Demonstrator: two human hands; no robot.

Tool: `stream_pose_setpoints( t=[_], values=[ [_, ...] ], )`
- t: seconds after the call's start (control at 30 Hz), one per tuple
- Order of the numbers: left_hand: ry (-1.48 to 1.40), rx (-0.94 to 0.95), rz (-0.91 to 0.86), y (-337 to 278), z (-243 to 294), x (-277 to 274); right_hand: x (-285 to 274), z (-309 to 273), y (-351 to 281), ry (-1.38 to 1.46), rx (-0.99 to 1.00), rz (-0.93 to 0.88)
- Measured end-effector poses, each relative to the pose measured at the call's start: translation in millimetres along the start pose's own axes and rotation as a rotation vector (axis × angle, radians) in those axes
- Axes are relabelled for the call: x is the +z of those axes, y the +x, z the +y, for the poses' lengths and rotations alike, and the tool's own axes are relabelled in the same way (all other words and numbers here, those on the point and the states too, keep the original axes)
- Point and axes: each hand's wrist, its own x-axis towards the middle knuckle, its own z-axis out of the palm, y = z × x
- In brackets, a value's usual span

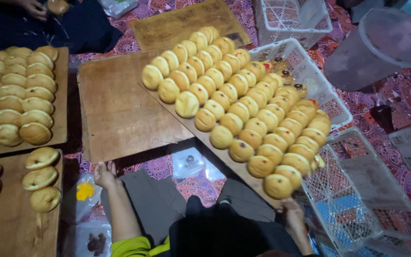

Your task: The person sits on the floor and repeatedly picks up small round buns from a wooden board, places them into clear plastic bags, and sets the filled bags into a white plastic crate. The person also moves a large wooden board filled with buns to a different location on the floor.

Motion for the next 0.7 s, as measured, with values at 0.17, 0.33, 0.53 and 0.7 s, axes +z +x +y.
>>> stream_pose_setpoints(
  t=[0.17, 0.33, 0.53, 0.7],
  values=[
    [-0.058, -0.002, 0.024, 4.7, -0.8, -1.1, -70.1, -25.7, 46.3, -0.339, -0.060, 0.273],
    [-0.027, -0.022, 0.010, 5.4, -1.0, -4.0, -119.9, -73.1, 96.5, -0.845, -0.151, 0.238],
    [0.055, -0.080, 0.063, 7.3, -9.1, -9.3, -109.9, -126.2, 155.1, -0.413, 0.096, 0.177],
    [0.391, 0.788, 0.103, -13.5, 1.8, 4.9, -103.1, -139.7, 197.8, -0.223, 0.203, 0.057]
  ],
)
